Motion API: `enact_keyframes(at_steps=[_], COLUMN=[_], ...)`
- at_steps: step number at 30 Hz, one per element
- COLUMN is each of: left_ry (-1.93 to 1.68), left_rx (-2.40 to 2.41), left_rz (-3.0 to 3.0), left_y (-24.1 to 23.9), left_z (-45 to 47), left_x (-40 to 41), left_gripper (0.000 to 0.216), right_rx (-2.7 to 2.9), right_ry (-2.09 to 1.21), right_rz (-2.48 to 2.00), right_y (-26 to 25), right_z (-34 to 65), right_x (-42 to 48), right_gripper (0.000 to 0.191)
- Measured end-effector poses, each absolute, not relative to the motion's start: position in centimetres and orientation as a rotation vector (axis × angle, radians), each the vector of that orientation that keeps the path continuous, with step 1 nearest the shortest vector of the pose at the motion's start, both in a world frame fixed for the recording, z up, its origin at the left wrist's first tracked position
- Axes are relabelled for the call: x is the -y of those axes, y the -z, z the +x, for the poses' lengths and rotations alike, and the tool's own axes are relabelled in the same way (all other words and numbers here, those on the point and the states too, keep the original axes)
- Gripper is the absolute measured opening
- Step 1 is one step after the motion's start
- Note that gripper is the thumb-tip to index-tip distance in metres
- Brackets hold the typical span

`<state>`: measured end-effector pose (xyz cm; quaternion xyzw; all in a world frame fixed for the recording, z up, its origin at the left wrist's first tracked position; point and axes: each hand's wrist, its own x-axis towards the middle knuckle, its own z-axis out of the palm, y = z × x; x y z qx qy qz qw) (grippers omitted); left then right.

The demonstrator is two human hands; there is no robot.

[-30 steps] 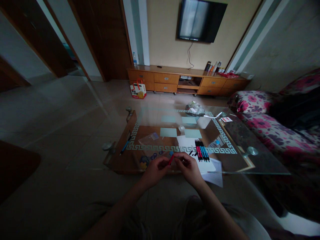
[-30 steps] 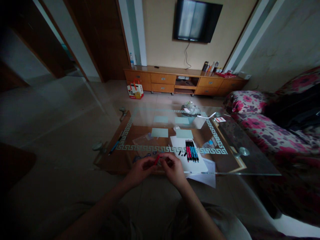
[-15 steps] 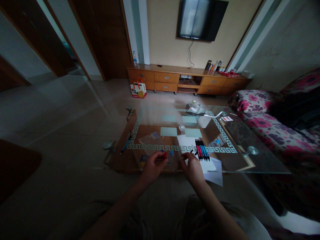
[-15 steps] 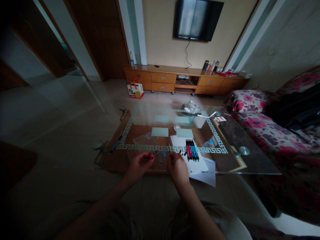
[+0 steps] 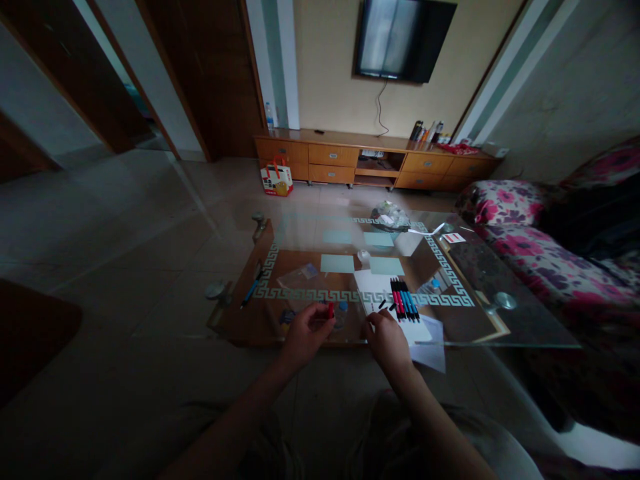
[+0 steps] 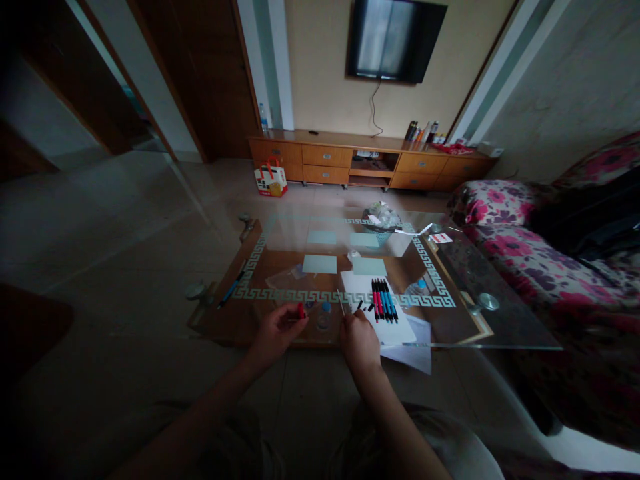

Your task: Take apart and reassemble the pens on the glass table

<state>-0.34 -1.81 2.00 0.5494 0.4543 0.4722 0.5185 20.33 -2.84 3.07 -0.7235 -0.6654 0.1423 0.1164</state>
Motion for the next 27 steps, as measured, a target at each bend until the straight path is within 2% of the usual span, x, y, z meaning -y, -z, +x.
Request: enact_keyframes(at_steps=[27], left_ry=[-1.116], left_rx=[-1.078], left_rz=[1.282], left_y=[-2.15], left_z=[-0.49], left_x=[1.81], left_gripper=[0.024], right_rx=[1.979], right_ry=[-0.412], right_rz=[-2.111], right_y=[-2.94], right_z=[20.29], right_x=[2.95], right_gripper=[0.023])
